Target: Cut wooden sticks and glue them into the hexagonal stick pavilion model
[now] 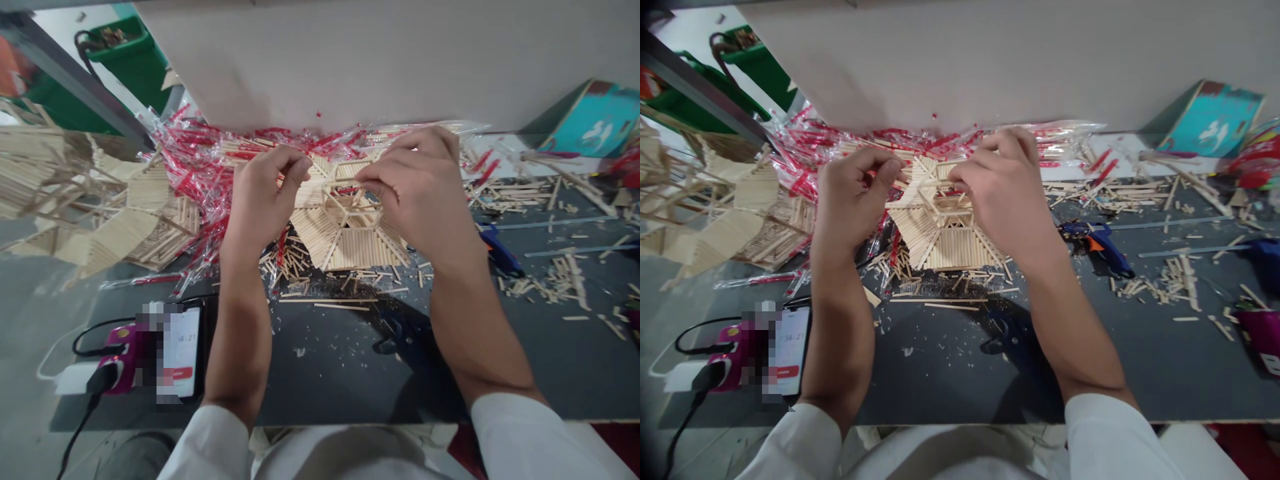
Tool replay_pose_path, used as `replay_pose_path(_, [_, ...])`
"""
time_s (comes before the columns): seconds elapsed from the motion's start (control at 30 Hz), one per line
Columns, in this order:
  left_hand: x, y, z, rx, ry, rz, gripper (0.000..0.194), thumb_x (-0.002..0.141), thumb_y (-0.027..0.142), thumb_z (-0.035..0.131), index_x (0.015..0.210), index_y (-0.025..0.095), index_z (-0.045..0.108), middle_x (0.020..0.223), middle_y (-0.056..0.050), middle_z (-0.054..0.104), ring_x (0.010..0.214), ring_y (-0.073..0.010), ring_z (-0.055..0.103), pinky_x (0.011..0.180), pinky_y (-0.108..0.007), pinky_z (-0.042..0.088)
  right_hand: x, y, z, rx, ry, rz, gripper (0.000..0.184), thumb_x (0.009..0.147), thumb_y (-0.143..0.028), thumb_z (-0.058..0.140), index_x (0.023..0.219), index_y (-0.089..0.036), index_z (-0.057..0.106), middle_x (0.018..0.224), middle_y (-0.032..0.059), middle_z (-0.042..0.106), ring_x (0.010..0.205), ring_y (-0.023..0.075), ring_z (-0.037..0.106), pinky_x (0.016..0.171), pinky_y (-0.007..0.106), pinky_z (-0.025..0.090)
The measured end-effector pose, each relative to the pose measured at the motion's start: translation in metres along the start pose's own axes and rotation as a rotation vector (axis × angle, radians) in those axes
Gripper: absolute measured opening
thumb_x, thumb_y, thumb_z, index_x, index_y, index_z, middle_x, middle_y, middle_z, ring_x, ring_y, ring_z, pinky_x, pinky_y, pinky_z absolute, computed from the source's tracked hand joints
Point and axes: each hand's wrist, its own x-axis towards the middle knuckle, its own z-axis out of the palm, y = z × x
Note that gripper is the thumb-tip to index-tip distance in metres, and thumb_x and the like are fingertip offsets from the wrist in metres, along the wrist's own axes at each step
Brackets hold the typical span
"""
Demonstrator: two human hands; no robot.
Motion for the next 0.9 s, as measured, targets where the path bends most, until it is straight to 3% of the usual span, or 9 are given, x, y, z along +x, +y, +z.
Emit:
replay_pose_path(0.2, [0.001,0.004,0.000,0.015,-0.006,0.027,0.016,0.104,0.035,0.064,0.095,0.028,0.074,0.087,0.004,0.079,0.076,-0.0148,0.065,0.077,-0.039,0.050,0.001,-0.002,0.000,0.034,-0.036,0.024,0.027,0.108,-0.023,0.053,0.102,-0.026,0.079,0.098,0.0062,0.080,0.116,0.0311,0.062,0.115,0.059,0.039])
replay_pose_path(0.4, [0.001,0.013,-0.003,0.029,0.038,0.021,0.019,0.106,0.033,0.061,0.095,0.025,0.074,0.087,0.002,0.078,0.081,-0.0164,0.068,0.083,-0.040,0.051,0.002,0.000,0.001,0.021,-0.034,-0.001,0.027,0.108,-0.026,0.054,0.104,-0.024,0.080,0.097,0.0064,0.079,0.112,0.0295,0.063,0.114,0.056,0.039])
replay_pose_path(0.63, [0.002,0.024,0.002,-0.028,0.007,0.037,0.023,0.106,0.047,0.061,0.101,0.028,0.073,0.101,-0.001,0.078,0.099,-0.0202,0.071,0.093,-0.041,0.053,0.001,0.002,0.005,0.038,-0.032,0.036,0.026,0.107,-0.032,0.056,0.104,-0.027,0.081,0.095,0.0048,0.078,0.115,0.0329,0.064,0.112,0.062,0.041])
replay_pose_path(0.77, [0.000,0.047,0.007,-0.079,0.125,0.009,0.021,0.108,0.042,0.059,0.105,0.027,0.074,0.105,-0.002,0.077,0.099,-0.0182,0.069,0.092,-0.038,0.055,0.002,0.003,0.005,-0.005,-0.036,0.017,0.026,0.107,-0.029,0.055,0.103,-0.026,0.081,0.091,0.0034,0.077,0.111,0.0306,0.065,0.111,0.058,0.043])
replay_pose_path(0.9, [-0.002,0.057,0.003,-0.079,0.161,0.013,0.021,0.107,0.045,0.061,0.104,0.029,0.074,0.109,-0.002,0.077,0.103,-0.0205,0.069,0.093,-0.040,0.056,0.003,0.004,0.004,-0.049,-0.058,0.007,0.024,0.105,-0.022,0.057,0.103,-0.025,0.081,0.092,0.0034,0.078,0.109,0.0295,0.065,0.110,0.054,0.043])
